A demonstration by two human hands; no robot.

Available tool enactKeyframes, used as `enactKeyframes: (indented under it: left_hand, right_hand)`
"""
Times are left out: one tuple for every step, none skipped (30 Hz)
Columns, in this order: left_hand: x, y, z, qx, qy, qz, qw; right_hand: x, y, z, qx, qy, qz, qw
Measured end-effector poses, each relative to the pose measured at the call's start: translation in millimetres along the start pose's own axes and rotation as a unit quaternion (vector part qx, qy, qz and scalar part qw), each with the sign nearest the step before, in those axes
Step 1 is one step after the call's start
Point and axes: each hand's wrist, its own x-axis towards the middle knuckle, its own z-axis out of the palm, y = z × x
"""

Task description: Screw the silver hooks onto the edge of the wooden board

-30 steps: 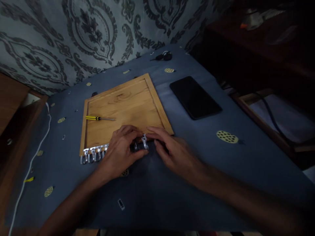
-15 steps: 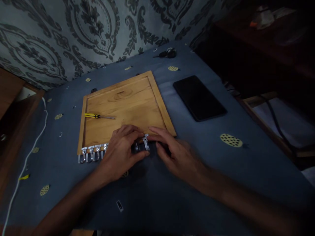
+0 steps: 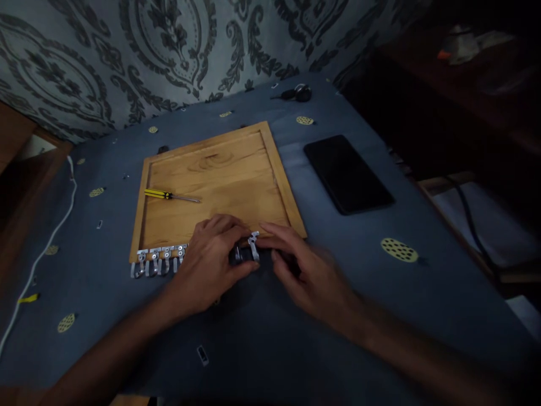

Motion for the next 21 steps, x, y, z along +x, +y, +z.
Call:
enactKeyframes:
  left_hand:
    - [0.0, -0.1, 0.0, 0.0, -0.001, -0.001, 1.0]
    - [0.0, -0.3, 0.0, 0.001, -0.001, -0.002, 1.0]
    - [0.0, -0.5, 0.0, 0.002, -0.002, -0.002, 1.0]
    - [-0.1, -0.7, -0.1, 0.003, -0.002, -0.001, 1.0]
    - [-0.1, -0.8, -0.1, 0.004, -0.003, 0.0, 1.0]
    - [-0.1, -0.9, -0.1, 0.004, -0.004, 0.001, 1.0]
    - [-0.1, -0.9, -0.1, 0.005, -0.005, 0.0, 1.0]
    - [-0.1, -0.9, -0.1, 0.005, -0.005, 0.0, 1.0]
    - [-0.1, -0.9, -0.1, 0.005, -0.005, 0.0, 1.0]
    - [-0.1, -0.9, -0.3, 0.004, -0.007, -0.001, 1.0]
    - [-0.1, -0.9, -0.5, 0.003, -0.01, -0.001, 1.0]
    - [-0.1, -1.0, -0.8, 0.002, -0.012, -0.001, 1.0]
    - [-0.2, -1.2, -1.1, 0.001, -0.014, -0.001, 1.0]
    - [-0.4, -1.4, -1.4, -0.001, -0.015, 0.0, 1.0]
    - [-0.5, -1.8, -1.6, -0.002, -0.016, 0.001, 1.0]
    - [-0.8, -2.1, -1.8, -0.003, -0.015, 0.003, 1.0]
    - [-0.9, -2.4, -1.8, -0.003, -0.014, 0.005, 1.0]
    - [-1.1, -2.7, -1.7, -0.002, -0.015, 0.005, 1.0]
    - [-1.2, -3.0, -1.5, -0.001, -0.016, 0.005, 1.0]
    - [-1.1, -3.2, -1.1, 0.001, -0.015, 0.004, 1.0]
    - [-1.0, -3.4, -0.7, 0.004, -0.012, 0.003, 1.0]
  right_hand:
    - [-0.3, 0.0, 0.3, -0.001, -0.006, 0.0, 1.0]
    - [-0.6, 0.1, 0.5, -0.002, -0.01, -0.001, 1.0]
    - [-0.8, 0.4, 0.7, -0.005, -0.014, -0.003, 1.0]
    - [-1.0, 0.7, 0.9, -0.01, -0.015, -0.008, 1.0]
    - [-1.2, 0.9, 1.0, -0.016, -0.015, -0.011, 1.0]
    - [-1.3, 1.1, 1.1, -0.022, -0.014, -0.012, 1.0]
    - [-1.4, 1.2, 1.1, -0.026, -0.013, -0.012, 1.0]
    - [-1.5, 1.1, 1.1, -0.028, -0.011, -0.008, 1.0]
    - [-1.6, 0.9, 1.1, -0.028, -0.01, -0.002, 1.0]
    - [-1.6, 0.7, 1.0, -0.027, -0.008, 0.006, 1.0]
    - [-1.6, 0.4, 1.0, -0.025, -0.007, 0.011, 1.0]
    - [-1.5, 0.3, 1.1, -0.025, -0.005, 0.012, 1.0]
    - [-1.4, 0.3, 1.2, -0.027, -0.006, 0.011, 1.0]
    - [-1.2, 0.3, 1.3, -0.029, -0.005, 0.008, 1.0]
    - [-1.0, 0.4, 1.5, -0.032, -0.003, 0.003, 0.999]
    - [-0.8, 0.5, 1.6, -0.036, -0.001, -0.001, 0.999]
    - [-0.5, 0.6, 1.7, -0.041, 0.0, -0.004, 0.999]
    - [-0.3, 0.6, 1.6, -0.046, 0.0, -0.007, 0.999]
    - [-0.2, 0.5, 1.3, -0.052, -0.002, -0.01, 0.999]
    - [-0.1, 0.4, 1.0, -0.059, -0.006, -0.013, 0.998]
    - [-0.2, 0.3, 0.7, -0.065, -0.01, -0.017, 0.998]
